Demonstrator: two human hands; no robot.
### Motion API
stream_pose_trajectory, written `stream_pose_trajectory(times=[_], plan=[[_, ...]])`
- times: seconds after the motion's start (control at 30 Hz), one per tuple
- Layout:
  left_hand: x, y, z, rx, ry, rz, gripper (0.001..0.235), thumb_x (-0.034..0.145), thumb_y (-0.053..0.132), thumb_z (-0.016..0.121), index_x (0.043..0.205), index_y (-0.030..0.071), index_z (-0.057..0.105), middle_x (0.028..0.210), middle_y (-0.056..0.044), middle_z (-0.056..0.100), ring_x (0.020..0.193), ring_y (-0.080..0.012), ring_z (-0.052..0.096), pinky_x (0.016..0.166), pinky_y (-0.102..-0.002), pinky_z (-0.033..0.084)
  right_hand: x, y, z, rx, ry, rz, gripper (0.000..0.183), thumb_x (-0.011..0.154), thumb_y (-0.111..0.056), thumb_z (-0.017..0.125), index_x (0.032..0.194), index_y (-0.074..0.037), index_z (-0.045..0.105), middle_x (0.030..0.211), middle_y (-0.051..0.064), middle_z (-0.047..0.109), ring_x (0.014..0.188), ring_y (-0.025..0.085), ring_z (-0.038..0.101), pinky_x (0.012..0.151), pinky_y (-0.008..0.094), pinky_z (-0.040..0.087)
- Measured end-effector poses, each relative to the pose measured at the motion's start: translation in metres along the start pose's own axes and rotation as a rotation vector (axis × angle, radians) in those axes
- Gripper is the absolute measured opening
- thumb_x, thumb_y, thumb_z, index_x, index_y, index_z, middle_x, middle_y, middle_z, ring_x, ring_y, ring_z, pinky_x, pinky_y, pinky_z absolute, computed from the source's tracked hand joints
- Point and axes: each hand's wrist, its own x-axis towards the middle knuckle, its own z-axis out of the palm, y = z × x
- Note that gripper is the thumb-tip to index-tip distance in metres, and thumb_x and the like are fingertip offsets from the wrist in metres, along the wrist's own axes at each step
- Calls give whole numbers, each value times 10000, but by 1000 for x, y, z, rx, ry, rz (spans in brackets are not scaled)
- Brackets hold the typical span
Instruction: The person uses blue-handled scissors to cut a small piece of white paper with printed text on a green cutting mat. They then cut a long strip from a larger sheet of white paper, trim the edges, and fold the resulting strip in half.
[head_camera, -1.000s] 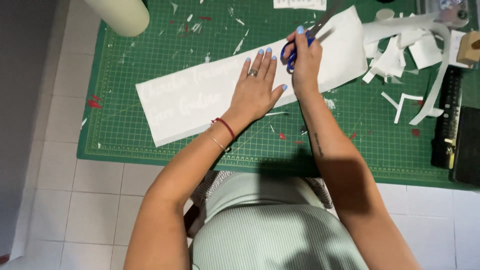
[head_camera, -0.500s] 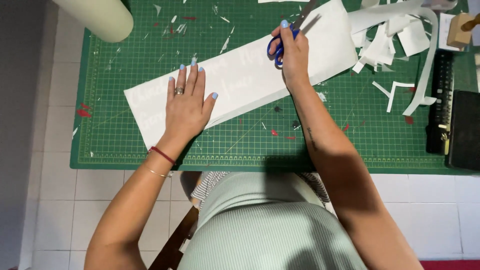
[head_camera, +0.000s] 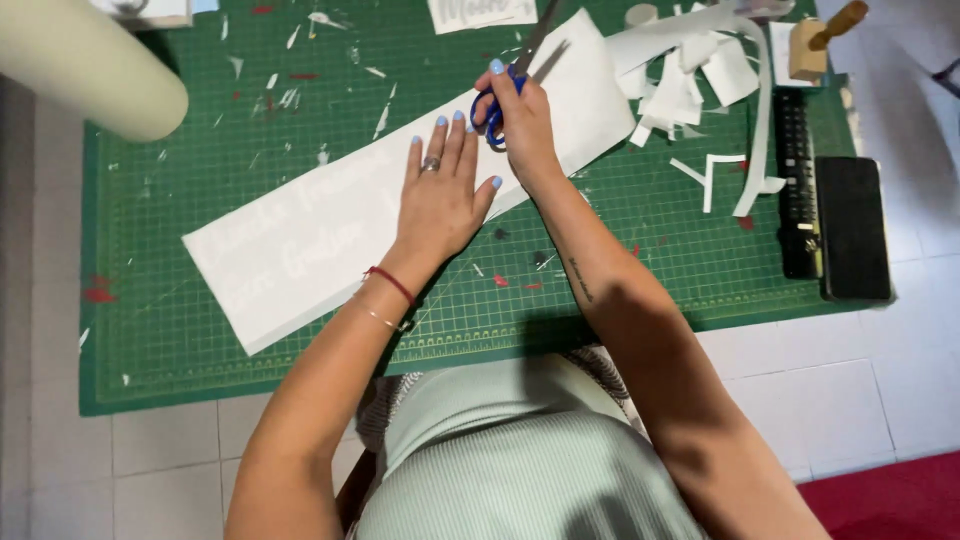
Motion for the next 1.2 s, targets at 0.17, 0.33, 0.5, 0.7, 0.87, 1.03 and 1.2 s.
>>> stream_pose_trajectory(times=[0.17, 0.33, 0.5, 0.7, 0.87, 1.03, 1.2], plan=[[0, 0, -2, -32, 51, 6, 719, 1159, 506, 431, 1654, -15, 431, 1751, -200, 365, 1626, -382, 316, 1309, -600, 215, 20, 10, -58, 35, -86, -54, 389, 1085, -432, 545, 1015, -79, 691, 723, 45, 716, 629, 135, 671, 613, 246, 556], [11, 2, -1, -78, -97, -56, 779, 1147, 543, 367, 1688, -16, 328, 1785, -215, 242, 1656, -379, 192, 1325, -604, 120, 19, 3, -93, 50, 43, -50, 399, 1086, -465, 544, 1029, -101, 699, 721, 37, 730, 599, 94, 667, 513, 194, 502], [69, 45, -11, -125, -271, -112, 799, 1131, 565, 288, 1706, 14, 236, 1804, -198, 122, 1674, -336, 89, 1338, -559, 35, 14, -3, -89, 224, 116, -15, 412, 1062, -463, 563, 978, -79, 686, 669, 68, 681, 505, 114, 585, 438, 235, 478], [101, 83, 38, -79, -160, -10, 731, 1127, 489, 326, 1686, 18, 315, 1790, -183, 221, 1664, -339, 141, 1347, -547, 64, 20, -8, -91, 353, 138, -26, 451, 1023, -480, 602, 891, -58, 687, 582, 90, 646, 455, 127, 552, 452, 222, 431], [70, 61, 31, -41, -4, 116, 735, 1145, 545, 360, 1665, 29, 419, 1778, -139, 303, 1650, -315, 232, 1347, -527, 144, 19, -4, -94, 355, 108, -39, 472, 1022, -507, 584, 884, -70, 697, 578, 79, 636, 426, 106, 514, 399, 220, 375], [24, 23, -30, -159, -213, -22, 726, 1164, 498, 292, 1703, 14, 246, 1797, -178, 191, 1669, -338, 140, 1349, -525, 111, 18, -1, -96, 331, 85, -44, 460, 1053, -484, 565, 929, -61, 695, 615, 87, 656, 414, 96, 537, 378, 245, 488], [-48, -39, -54, -115, -200, -156, 741, 1169, 507, 240, 1706, -4, 247, 1792, -202, 206, 1666, -350, 152, 1339, -530, 119, 17, 0, -98, 290, 61, -50, 460, 1057, -485, 562, 948, -59, 697, 645, 88, 675, 415, 46, 467, 373, 178, 350]])
